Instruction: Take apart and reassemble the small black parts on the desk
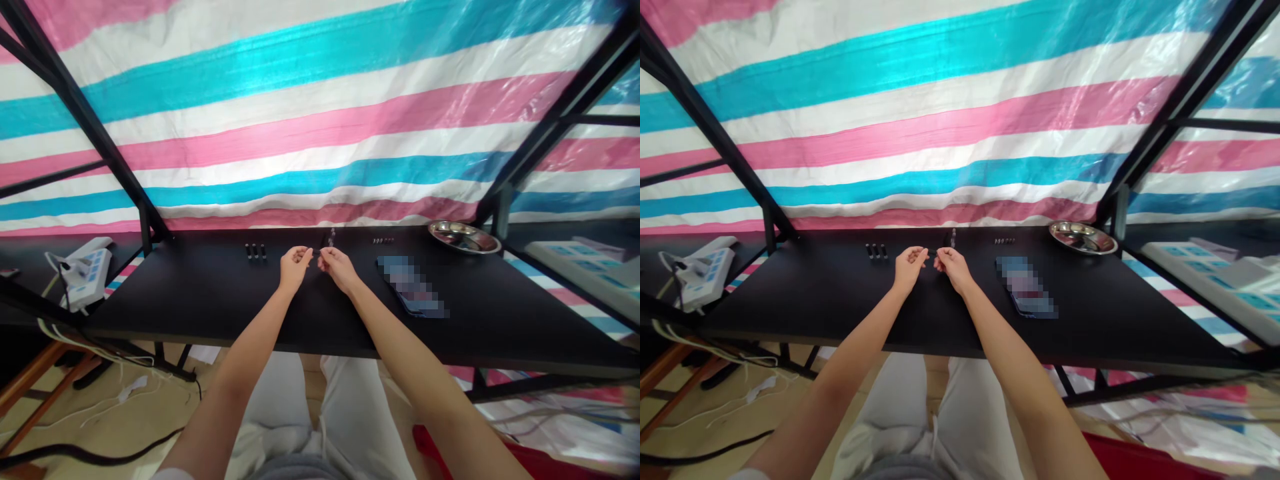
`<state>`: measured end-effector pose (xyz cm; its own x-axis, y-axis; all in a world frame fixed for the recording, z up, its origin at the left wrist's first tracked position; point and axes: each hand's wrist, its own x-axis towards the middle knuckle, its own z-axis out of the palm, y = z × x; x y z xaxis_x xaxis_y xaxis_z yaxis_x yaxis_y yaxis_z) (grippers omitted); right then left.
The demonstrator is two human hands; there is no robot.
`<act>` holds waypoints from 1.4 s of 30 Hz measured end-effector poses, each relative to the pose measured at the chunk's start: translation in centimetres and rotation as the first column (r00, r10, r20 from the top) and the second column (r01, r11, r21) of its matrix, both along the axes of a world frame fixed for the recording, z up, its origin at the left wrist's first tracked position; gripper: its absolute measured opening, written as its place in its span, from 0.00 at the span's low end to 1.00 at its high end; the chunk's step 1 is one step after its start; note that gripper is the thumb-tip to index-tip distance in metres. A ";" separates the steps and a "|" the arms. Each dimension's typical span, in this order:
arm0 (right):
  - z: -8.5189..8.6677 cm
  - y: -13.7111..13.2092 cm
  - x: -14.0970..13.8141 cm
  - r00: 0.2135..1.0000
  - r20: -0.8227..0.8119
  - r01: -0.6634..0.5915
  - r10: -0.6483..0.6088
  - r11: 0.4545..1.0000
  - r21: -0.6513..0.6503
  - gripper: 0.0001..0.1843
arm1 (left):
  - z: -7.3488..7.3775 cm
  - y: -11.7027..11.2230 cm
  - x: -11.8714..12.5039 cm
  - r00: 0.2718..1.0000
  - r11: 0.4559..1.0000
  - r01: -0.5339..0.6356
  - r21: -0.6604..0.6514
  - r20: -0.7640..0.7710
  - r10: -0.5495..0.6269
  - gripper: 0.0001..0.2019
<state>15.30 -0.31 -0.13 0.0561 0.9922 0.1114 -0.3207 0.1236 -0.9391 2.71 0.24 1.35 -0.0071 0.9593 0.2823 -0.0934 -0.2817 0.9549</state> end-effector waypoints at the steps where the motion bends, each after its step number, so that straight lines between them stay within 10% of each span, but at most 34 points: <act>1: 0.1 0.0 0.0 1.000 0.003 -0.003 0.003 1.000 0.000 0.23 | 0.0 0.0 0.0 1.000 1.000 -0.004 0.003 -0.005 0.004 0.14; 35: 0.3 -0.7 -0.9 0.969 0.236 -0.067 0.068 0.998 -0.012 0.21 | 0.2 0.1 -1.0 0.974 0.988 0.057 -0.142 -0.211 -0.086 0.09; 38: 0.6 -0.9 -0.9 0.970 0.241 -0.028 0.036 0.999 -0.034 0.22 | 0.5 0.5 -1.7 0.872 0.984 -0.162 -0.078 -0.477 0.106 0.07; 42: 0.9 -1.0 -0.8 0.965 0.262 0.009 0.000 0.999 -0.035 0.21 | 1.3 0.9 -3.6 0.528 0.893 -0.444 0.074 -0.784 0.327 0.07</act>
